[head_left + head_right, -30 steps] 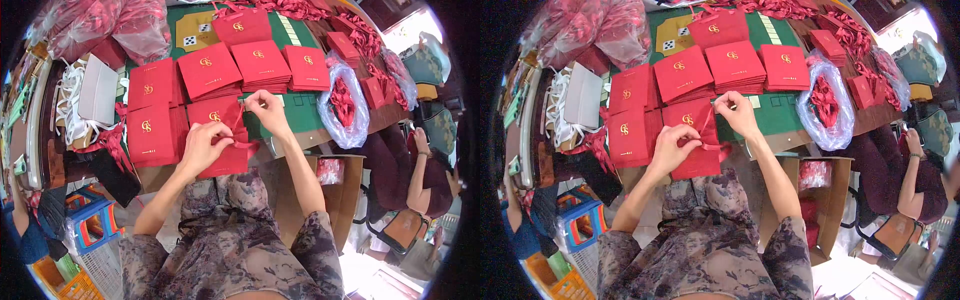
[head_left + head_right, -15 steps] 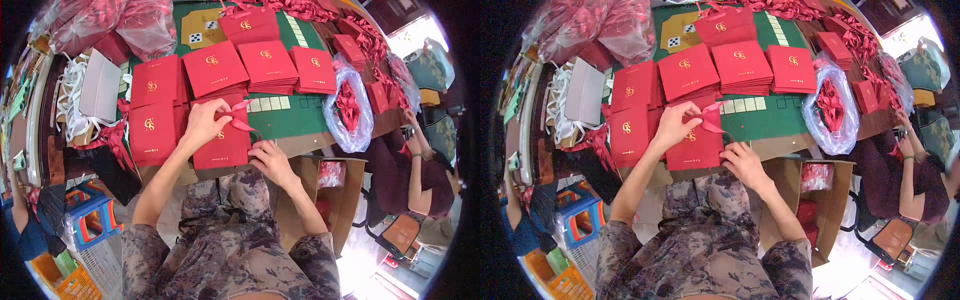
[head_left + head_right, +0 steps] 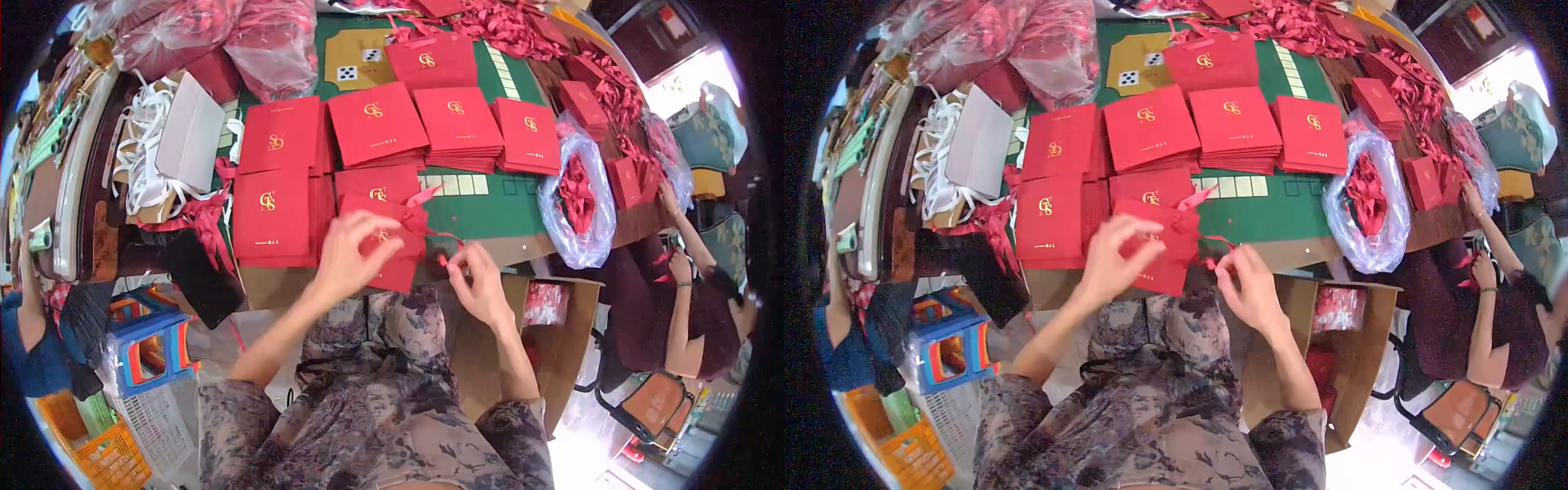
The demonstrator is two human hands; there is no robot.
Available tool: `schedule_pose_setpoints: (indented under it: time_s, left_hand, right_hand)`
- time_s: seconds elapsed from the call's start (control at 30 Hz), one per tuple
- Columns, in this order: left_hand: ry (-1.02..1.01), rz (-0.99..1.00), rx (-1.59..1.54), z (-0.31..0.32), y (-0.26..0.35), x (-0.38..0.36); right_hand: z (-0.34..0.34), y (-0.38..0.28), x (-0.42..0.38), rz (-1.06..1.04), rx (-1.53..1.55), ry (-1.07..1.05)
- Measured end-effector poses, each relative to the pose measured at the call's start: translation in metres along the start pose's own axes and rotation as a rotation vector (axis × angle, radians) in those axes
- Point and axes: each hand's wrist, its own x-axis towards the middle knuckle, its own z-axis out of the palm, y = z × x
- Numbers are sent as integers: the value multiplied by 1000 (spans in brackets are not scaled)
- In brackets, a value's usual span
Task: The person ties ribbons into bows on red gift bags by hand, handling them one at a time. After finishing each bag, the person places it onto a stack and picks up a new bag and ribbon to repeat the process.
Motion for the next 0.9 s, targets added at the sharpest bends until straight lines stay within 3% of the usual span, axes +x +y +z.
schedule_pose_setpoints:
  time_s: [0.13,0.23,0.3,0.5,0.7,0.8,0.87,0.9]
  left_hand:
    - [-53,-168,-388,11,31,-25]
    - [55,-98,-375,21,21,-38]
    - [91,-276,-453,21,17,-41]
    - [72,-449,-554,26,-11,-48]
    - [-12,-583,-790,16,-15,-40]
    - [-115,-523,-541,0,-17,-29]
    - [53,-158,4,-17,-11,-10]
    - [84,-75,170,-23,-13,0]
  right_hand:
    - [12,-29,14,-97,117,-19]
    - [27,-43,20,-64,116,-102]
    - [34,-50,21,-48,91,-145]
    - [47,-66,26,-232,-191,110]
    - [75,-57,27,-110,-28,189]
    - [80,-52,28,-23,40,209]
    - [81,-50,29,23,74,221]
    - [80,-50,30,25,63,224]
